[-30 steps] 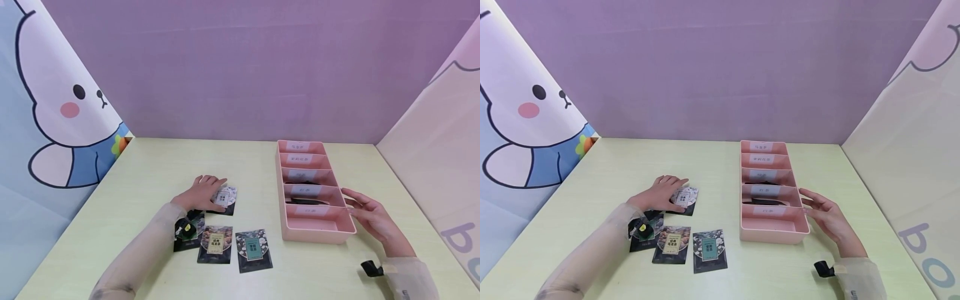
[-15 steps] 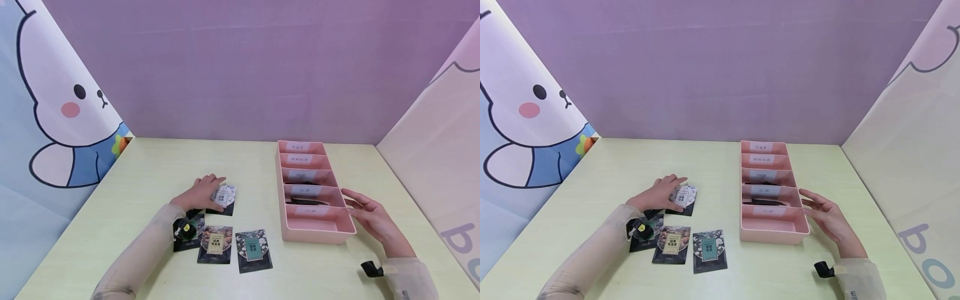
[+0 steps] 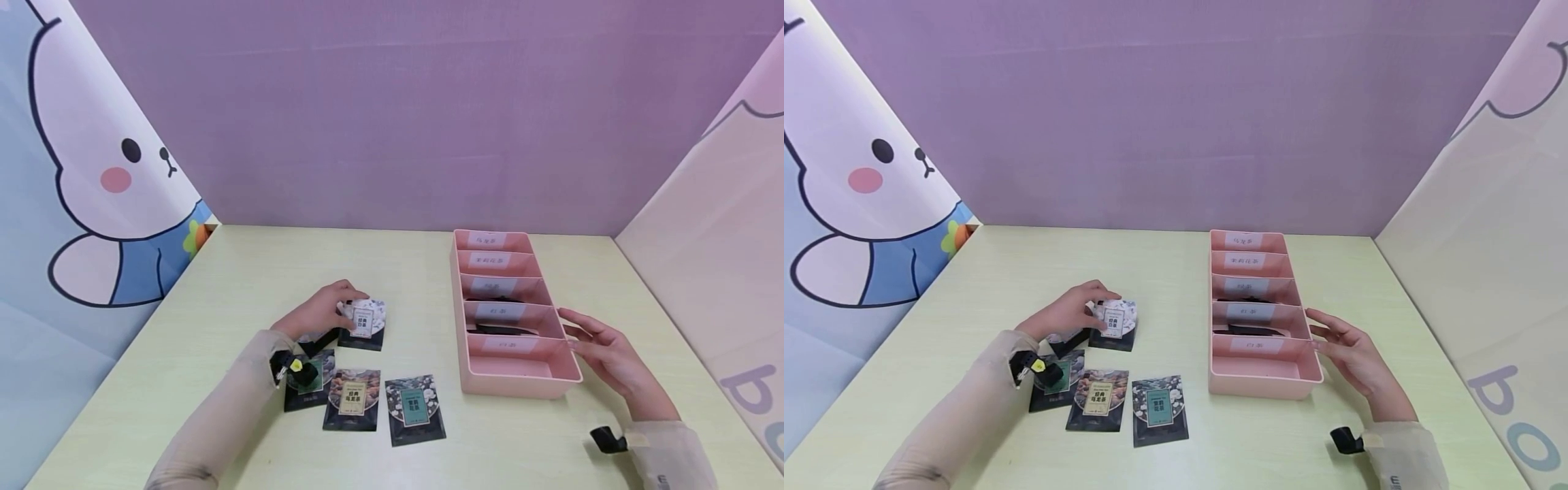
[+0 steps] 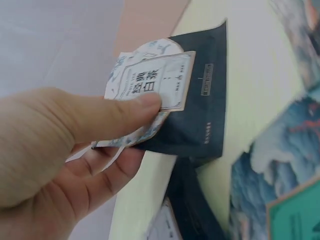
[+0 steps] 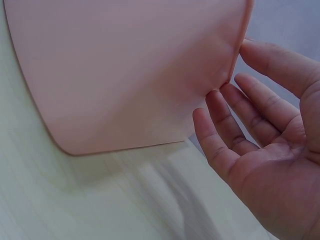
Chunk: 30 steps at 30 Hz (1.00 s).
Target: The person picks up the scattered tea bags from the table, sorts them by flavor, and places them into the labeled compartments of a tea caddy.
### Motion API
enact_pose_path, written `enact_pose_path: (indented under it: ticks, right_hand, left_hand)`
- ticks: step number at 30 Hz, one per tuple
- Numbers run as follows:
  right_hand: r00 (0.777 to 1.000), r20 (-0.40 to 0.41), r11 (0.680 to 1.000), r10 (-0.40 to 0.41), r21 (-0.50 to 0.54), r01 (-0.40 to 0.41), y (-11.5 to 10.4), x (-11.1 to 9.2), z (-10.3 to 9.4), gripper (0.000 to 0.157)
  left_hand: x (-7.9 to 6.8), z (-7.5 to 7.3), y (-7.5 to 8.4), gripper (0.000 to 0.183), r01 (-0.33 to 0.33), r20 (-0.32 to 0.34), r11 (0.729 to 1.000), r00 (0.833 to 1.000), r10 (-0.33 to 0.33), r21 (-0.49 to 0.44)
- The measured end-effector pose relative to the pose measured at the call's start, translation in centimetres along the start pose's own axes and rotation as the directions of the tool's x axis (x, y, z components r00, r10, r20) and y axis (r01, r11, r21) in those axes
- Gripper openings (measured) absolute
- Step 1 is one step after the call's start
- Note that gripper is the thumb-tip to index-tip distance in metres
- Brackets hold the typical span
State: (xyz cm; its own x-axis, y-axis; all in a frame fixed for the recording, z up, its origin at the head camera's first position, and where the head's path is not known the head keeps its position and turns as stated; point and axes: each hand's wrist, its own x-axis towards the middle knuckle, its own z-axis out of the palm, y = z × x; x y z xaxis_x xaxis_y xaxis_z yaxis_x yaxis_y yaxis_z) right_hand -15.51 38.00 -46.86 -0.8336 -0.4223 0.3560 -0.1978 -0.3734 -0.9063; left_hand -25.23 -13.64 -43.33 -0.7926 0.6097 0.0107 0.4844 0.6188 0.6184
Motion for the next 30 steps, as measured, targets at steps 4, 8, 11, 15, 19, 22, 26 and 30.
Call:
enact_pose_path:
  ticks: [4,8,11,15,19,22,26,30]
  right_hand:
    - [1.0,-0.005,1.0,0.003,-0.002,-0.003,0.0,0.0,0.1,0.056]
    - [1.0,-0.003,1.0,0.002,-0.002,-0.002,0.0,-0.1,0.2,0.055]
    - [1.0,-0.002,1.0,0.002,-0.003,-0.002,0.1,-0.1,0.2,0.055]
    - [1.0,-0.002,1.0,0.001,-0.005,-0.001,0.1,-0.1,0.2,0.055]
    - [1.0,-0.001,1.0,-0.003,-0.002,0.003,0.1,-0.1,0.2,0.055]
    - [1.0,0.0,1.0,-0.005,-0.001,0.005,0.1,-0.1,0.2,0.056]
    - [1.0,-0.002,1.0,-0.001,-0.004,0.001,0.1,-0.1,0.2,0.056]
    - [1.0,-0.008,1.0,0.009,-0.003,-0.009,0.0,-0.2,0.2,0.056]
  left_hand:
    - [-0.1,-0.3,0.0,0.05,-0.014,-0.01,0.997,1.0,0.013,-0.07]
    - [-0.2,-0.5,0.0,0.046,0.002,-0.011,0.992,1.0,-0.004,-0.127]
    - [-0.2,-0.5,0.1,0.044,0.025,-0.015,0.984,0.999,-0.028,-0.177]
    - [-0.1,-0.7,0.4,0.04,0.065,-0.024,0.969,0.997,-0.073,-0.237]
    - [0.0,-1.0,0.8,0.038,0.095,-0.036,0.954,0.993,-0.11,-0.285]
    - [0.1,-1.1,1.3,0.038,0.105,-0.039,0.937,0.991,-0.125,-0.333]
    - [0.2,-1.4,2.1,0.038,0.107,-0.035,0.925,0.991,-0.129,-0.364]
    - [0.6,-1.5,2.6,0.038,0.103,-0.032,0.923,0.992,-0.124,-0.372]
